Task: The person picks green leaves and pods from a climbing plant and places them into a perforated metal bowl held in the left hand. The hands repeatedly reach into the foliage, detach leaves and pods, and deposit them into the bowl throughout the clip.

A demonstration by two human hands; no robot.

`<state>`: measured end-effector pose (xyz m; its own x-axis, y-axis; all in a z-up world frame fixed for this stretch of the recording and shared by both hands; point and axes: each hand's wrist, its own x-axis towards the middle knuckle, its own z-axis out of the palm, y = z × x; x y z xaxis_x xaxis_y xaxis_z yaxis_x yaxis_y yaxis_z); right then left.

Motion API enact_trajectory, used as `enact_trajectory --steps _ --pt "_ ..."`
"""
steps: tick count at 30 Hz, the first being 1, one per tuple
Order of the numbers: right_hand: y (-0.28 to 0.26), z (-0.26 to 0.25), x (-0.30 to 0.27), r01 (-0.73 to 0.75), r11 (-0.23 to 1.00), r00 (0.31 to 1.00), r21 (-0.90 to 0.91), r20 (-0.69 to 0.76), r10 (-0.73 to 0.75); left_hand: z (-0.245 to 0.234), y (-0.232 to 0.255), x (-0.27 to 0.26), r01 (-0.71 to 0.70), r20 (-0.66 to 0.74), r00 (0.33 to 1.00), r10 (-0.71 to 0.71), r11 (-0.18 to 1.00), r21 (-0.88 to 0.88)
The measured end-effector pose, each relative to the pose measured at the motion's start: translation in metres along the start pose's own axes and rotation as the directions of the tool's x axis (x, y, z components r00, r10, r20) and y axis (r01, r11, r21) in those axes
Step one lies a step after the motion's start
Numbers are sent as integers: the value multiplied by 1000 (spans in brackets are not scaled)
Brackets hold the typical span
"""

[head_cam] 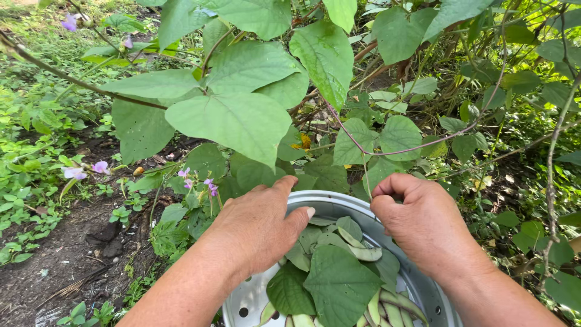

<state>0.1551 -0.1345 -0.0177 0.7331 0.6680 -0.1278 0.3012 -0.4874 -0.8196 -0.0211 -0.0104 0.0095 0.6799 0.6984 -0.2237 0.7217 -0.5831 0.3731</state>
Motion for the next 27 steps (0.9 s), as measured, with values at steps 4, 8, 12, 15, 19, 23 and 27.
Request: enact_trajectory --steps 4,8,12,15,19,23,27 --pt "5 2 3 154 987 987 -35 -38 -155 0 1 -1 -7 -24 1000 7 1000 -3" --pt "11 4 10 220 974 974 -48 -49 -222 1 1 -2 -4 -35 999 3 1000 -11" --pt "13 7 13 263 961 963 -86 -39 -267 2 0 -3 -1 -46 999 0 1000 -23" --pt "12 8 13 223 969 974 -110 -17 -226 1 -1 -4 18 -30 999 -18 1000 -20" --pt "13 12 15 264 955 963 -134 -16 -268 1 -2 -4 35 -33 999 -35 999 -14" --pt "18 14 20 369 914 927 -168 -8 -376 0 -3 -3 44 -40 998 -44 999 -14" --pt "18 14 24 514 834 852 -198 2 -524 -1 -4 -1 45 -45 998 -45 999 -6"
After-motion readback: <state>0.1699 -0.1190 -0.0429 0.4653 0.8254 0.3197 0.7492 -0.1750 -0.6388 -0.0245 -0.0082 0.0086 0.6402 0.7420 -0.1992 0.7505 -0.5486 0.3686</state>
